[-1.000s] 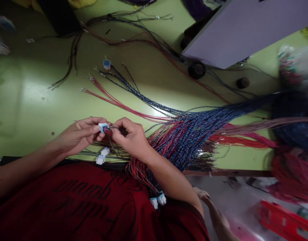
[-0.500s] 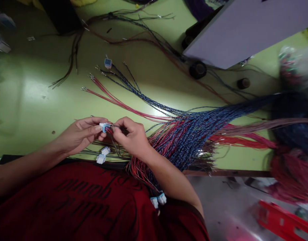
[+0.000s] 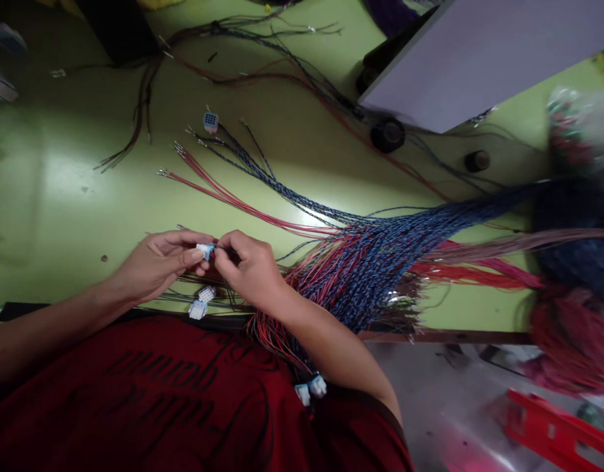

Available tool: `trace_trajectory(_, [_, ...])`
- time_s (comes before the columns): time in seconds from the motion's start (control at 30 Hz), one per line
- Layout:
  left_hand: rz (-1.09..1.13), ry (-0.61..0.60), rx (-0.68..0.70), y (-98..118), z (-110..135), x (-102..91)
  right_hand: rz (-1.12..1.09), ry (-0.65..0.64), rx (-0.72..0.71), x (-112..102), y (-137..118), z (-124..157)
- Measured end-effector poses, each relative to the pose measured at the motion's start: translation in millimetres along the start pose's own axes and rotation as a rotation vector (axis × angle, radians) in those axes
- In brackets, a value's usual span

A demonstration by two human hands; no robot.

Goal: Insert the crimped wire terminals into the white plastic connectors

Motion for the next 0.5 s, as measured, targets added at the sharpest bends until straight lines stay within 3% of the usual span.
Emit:
trace_trajectory(0.23, [0.030,0.014,0.022,5.1,-0.3,0.1,-0.214,-0.067,0.112,2.7,11.0,-2.5])
trace_trajectory(0.5, [-0.016,-0.001,0.017,3.3,-0.6,1.2,-0.065,0.004,0.042,1.4,4.7,-2.8])
Point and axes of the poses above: each hand's wrist, its own z-axis away from the middle knuckle, its own x-axis out of the palm, y = z × x, the point moved 9 cm from there along -z, towards the middle knuckle, and after that the axes turned 9 degrees about x, right-handed, at the moved point
